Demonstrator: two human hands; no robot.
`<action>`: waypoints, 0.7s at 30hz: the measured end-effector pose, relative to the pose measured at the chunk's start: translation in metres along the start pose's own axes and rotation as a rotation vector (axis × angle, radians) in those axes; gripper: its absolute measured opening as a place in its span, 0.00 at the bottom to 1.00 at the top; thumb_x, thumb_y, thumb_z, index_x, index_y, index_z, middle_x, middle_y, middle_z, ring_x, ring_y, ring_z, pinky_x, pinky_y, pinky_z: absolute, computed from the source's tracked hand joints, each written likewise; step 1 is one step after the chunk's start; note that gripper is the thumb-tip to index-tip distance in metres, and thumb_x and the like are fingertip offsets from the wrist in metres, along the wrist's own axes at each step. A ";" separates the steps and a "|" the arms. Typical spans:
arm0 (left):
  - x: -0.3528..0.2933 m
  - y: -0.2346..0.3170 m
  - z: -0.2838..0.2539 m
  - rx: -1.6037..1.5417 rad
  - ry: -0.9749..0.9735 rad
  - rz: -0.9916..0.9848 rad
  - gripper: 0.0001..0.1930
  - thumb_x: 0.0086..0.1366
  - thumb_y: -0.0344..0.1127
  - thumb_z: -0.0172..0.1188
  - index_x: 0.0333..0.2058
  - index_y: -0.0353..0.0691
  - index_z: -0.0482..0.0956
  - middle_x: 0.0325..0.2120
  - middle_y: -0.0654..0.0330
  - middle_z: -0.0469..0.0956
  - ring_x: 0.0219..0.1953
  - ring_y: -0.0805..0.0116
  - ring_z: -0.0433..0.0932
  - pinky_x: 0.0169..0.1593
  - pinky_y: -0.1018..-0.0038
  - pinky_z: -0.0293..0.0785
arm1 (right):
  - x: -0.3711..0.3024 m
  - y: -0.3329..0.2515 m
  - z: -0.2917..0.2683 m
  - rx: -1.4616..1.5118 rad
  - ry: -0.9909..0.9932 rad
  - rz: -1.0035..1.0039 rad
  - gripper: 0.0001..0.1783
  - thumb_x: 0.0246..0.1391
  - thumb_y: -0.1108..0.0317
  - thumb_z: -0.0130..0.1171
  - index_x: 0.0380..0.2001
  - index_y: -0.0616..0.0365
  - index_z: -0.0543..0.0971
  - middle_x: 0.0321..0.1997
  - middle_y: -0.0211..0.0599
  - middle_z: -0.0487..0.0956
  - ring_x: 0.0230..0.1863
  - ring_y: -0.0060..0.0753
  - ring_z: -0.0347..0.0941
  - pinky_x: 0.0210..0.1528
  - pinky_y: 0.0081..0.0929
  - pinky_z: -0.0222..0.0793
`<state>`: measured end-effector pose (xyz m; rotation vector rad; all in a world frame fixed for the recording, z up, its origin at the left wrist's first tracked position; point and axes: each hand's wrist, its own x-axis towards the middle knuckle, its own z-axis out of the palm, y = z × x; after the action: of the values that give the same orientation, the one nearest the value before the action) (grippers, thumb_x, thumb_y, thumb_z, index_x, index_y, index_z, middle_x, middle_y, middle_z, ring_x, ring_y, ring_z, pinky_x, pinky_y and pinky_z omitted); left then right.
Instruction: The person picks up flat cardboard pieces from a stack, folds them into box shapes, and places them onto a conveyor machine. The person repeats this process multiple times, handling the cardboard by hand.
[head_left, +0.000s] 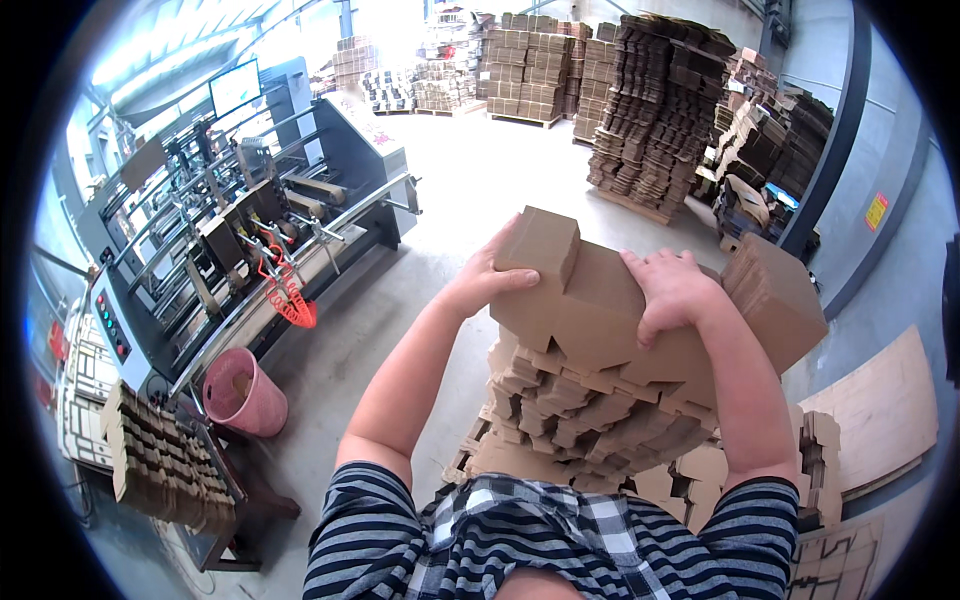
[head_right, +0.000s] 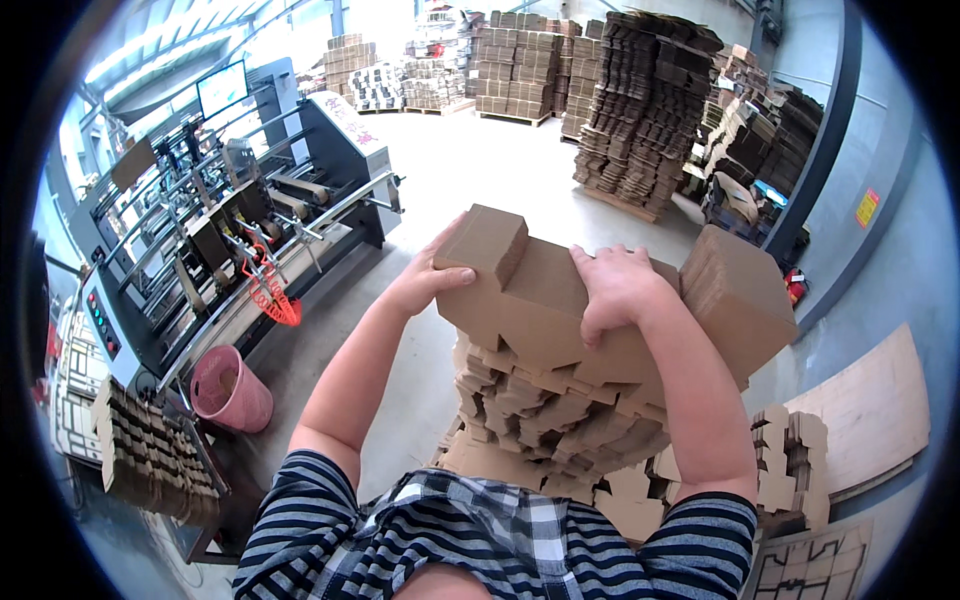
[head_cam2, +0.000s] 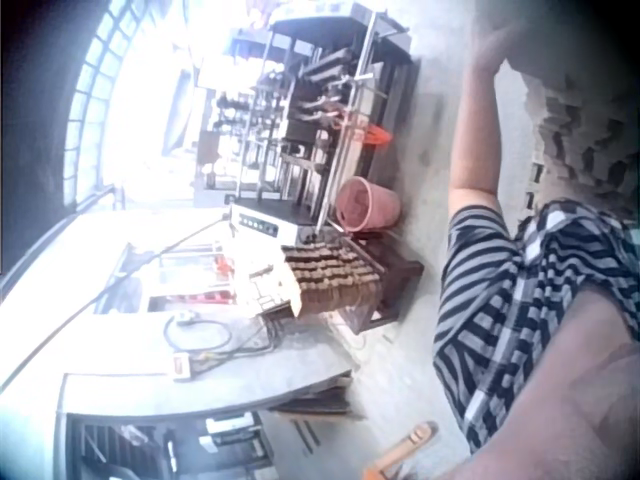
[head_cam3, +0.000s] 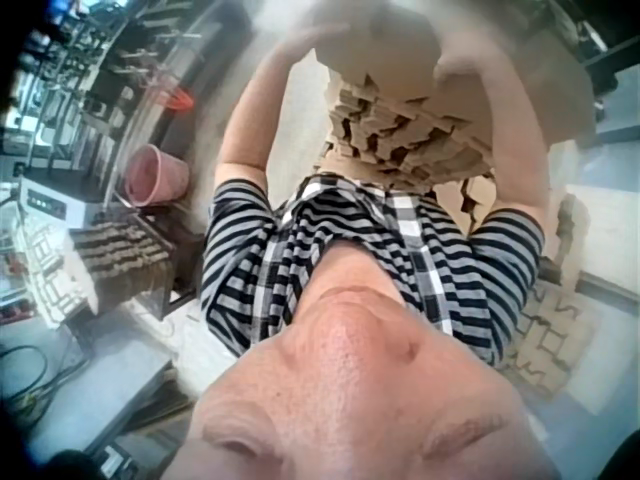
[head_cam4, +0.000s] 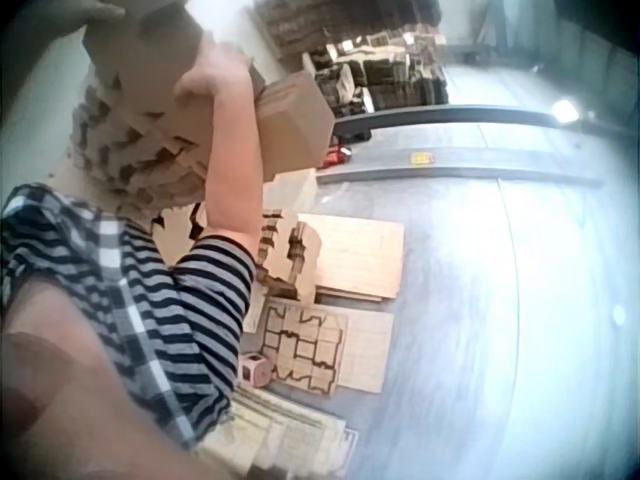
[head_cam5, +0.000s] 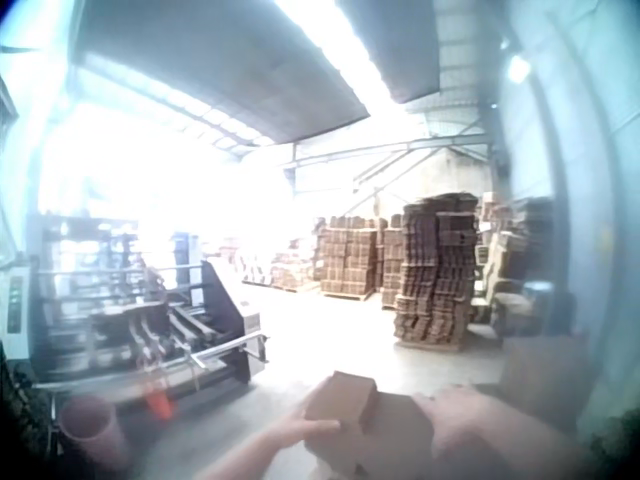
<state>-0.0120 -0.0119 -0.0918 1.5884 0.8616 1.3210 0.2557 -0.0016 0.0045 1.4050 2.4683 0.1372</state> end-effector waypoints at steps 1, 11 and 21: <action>0.000 0.003 -0.001 0.047 -0.018 -0.030 0.56 0.44 0.48 0.72 0.67 0.37 0.49 0.64 0.50 0.56 0.67 0.58 0.54 0.68 0.64 0.47 | 0.000 0.000 0.000 -0.007 0.001 0.003 0.67 0.20 0.53 0.74 0.67 0.60 0.52 0.57 0.46 0.70 0.62 0.44 0.61 0.63 0.45 0.52; 0.026 0.007 -0.015 0.185 -0.054 0.052 0.54 0.48 0.58 0.61 0.68 0.37 0.48 0.66 0.49 0.51 0.68 0.56 0.51 0.68 0.66 0.45 | 0.002 -0.001 0.000 -0.022 -0.013 0.007 0.69 0.18 0.51 0.74 0.67 0.60 0.52 0.57 0.45 0.70 0.61 0.42 0.60 0.63 0.40 0.50; 0.008 -0.017 0.000 -0.371 -0.023 0.008 0.48 0.62 0.74 0.27 0.68 0.41 0.46 0.67 0.54 0.52 0.68 0.61 0.52 0.68 0.67 0.49 | 0.006 0.002 0.000 0.011 -0.015 -0.009 0.70 0.17 0.51 0.75 0.67 0.60 0.52 0.57 0.46 0.70 0.61 0.44 0.61 0.63 0.41 0.51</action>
<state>-0.0104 0.0024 -0.1045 1.3129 0.5564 1.3737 0.2543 0.0041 0.0032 1.3937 2.4669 0.1108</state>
